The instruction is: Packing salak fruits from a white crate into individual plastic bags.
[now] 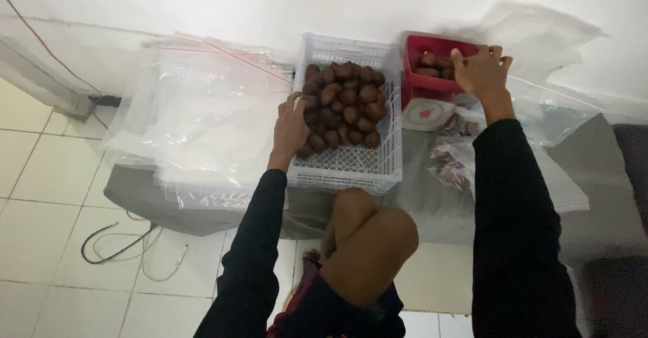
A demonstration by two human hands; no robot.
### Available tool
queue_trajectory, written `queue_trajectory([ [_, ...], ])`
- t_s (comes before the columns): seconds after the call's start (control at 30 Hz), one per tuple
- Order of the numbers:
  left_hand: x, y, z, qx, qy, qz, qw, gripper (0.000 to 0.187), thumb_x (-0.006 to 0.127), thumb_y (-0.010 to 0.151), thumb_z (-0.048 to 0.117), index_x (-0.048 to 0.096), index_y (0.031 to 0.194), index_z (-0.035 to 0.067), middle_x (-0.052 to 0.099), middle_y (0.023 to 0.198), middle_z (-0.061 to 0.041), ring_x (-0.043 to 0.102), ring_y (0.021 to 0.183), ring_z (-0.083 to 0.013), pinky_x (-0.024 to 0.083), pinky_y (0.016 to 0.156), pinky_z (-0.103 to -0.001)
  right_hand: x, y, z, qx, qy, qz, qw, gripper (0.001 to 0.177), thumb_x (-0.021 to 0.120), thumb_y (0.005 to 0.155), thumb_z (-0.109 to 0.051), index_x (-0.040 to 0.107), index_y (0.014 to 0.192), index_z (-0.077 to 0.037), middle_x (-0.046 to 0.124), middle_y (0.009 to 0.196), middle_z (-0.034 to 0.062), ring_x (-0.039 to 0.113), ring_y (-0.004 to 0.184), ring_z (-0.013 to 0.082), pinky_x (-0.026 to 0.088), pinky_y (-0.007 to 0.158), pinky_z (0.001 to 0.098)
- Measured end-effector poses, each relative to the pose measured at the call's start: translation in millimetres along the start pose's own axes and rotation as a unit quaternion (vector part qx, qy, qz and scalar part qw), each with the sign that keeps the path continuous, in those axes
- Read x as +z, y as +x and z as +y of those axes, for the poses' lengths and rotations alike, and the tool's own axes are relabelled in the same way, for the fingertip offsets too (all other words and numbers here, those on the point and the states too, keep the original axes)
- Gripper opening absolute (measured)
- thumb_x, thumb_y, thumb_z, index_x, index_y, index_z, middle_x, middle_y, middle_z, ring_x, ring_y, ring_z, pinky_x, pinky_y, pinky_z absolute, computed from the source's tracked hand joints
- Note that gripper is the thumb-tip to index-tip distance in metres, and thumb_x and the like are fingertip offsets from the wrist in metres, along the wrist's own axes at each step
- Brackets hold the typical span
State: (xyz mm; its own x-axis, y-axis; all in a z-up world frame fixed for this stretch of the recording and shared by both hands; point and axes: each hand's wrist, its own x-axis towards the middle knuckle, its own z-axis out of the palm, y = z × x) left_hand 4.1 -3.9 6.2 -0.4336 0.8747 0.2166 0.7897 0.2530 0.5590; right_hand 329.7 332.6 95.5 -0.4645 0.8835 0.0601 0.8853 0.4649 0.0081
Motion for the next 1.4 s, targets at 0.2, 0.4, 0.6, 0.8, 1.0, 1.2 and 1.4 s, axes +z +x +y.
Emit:
queue_trajectory([
  [0.2,17,4,-18,0.072,0.0,0.046,0.996,0.047,0.056,0.084,-0.013,0.056,0.127,0.005,0.04,0.151,-0.015,0.045,0.126,-0.0431,0.053,0.092,-0.053,-42,-30,-44,-0.091,0.025,0.142,0.985,0.06,0.029,0.116,-0.048,0.074,0.126,-0.009,0.059,0.138,0.0249,0.041,0.129,0.0443,0.029,0.097,0.0656],
  [0.4,21,6,-22,0.063,-0.014,0.032,0.997,0.059,0.054,0.08,-0.014,0.051,0.136,0.001,0.039,0.152,-0.015,0.044,0.125,-0.0446,0.053,0.093,-0.054,-63,-74,-116,-0.264,0.04,0.189,0.945,0.03,0.059,0.105,-0.032,0.072,0.114,-0.006,0.068,0.117,0.0186,0.06,0.109,0.0378,0.045,0.083,0.0589],
  [0.6,1,1,0,0.006,0.024,-0.009,1.0,0.042,0.055,0.086,-0.01,0.055,0.126,0.005,0.037,0.149,-0.01,0.045,0.133,-0.0443,0.064,0.093,-0.052,16,-127,-179,-0.26,0.016,0.025,0.965,0.05,0.052,0.101,-0.053,0.064,0.134,-0.017,0.068,0.125,0.0148,0.061,0.122,0.0364,0.044,0.1,0.0573],
  [0.8,11,4,-8,0.015,0.007,-0.001,1.0,0.048,0.052,0.089,-0.011,0.052,0.133,0.008,0.035,0.148,-0.01,0.045,0.133,-0.0447,0.064,0.095,-0.051,97,-144,-173,-0.216,-0.024,0.023,0.976,0.058,0.054,0.1,-0.055,0.057,0.143,-0.017,0.072,0.111,0.0179,0.066,0.112,0.0369,0.04,0.109,0.0578],
  [1.0,11,3,-14,0.077,-0.008,0.037,0.996,0.046,0.055,0.082,-0.014,0.055,0.123,0.006,0.043,0.143,-0.015,0.052,0.128,-0.0474,0.049,0.108,-0.054,116,-133,-164,-0.212,0.039,0.114,0.97,0.045,0.06,0.099,-0.051,0.069,0.12,-0.012,0.074,0.086,0.0125,0.073,0.09,0.0309,0.045,0.102,0.0496],
  [1.2,10,-6,-14,0.129,-0.055,0.12,0.983,0.032,0.05,0.093,-0.008,0.054,0.118,0.012,0.053,0.131,-0.016,0.058,0.124,-0.0424,0.045,0.105,-0.051,90,-146,-169,-0.2,0.082,0.096,0.972,0.037,0.063,0.101,-0.042,0.074,0.11,-0.008,0.072,0.077,0.0111,0.074,0.079,0.0306,0.046,0.104,0.0513],
  [1.4,57,24,-86,0.048,-0.249,0.261,0.932,0.032,0.051,0.102,-0.001,0.059,0.132,0.009,0.056,0.129,-0.014,0.047,0.132,-0.0366,0.037,0.112,-0.047,92,-146,-168,-0.197,0.093,0.113,0.969,0.033,0.065,0.099,-0.042,0.072,0.091,-0.01,0.07,0.07,0.009,0.073,0.074,0.0278,0.042,0.109,0.049],
])
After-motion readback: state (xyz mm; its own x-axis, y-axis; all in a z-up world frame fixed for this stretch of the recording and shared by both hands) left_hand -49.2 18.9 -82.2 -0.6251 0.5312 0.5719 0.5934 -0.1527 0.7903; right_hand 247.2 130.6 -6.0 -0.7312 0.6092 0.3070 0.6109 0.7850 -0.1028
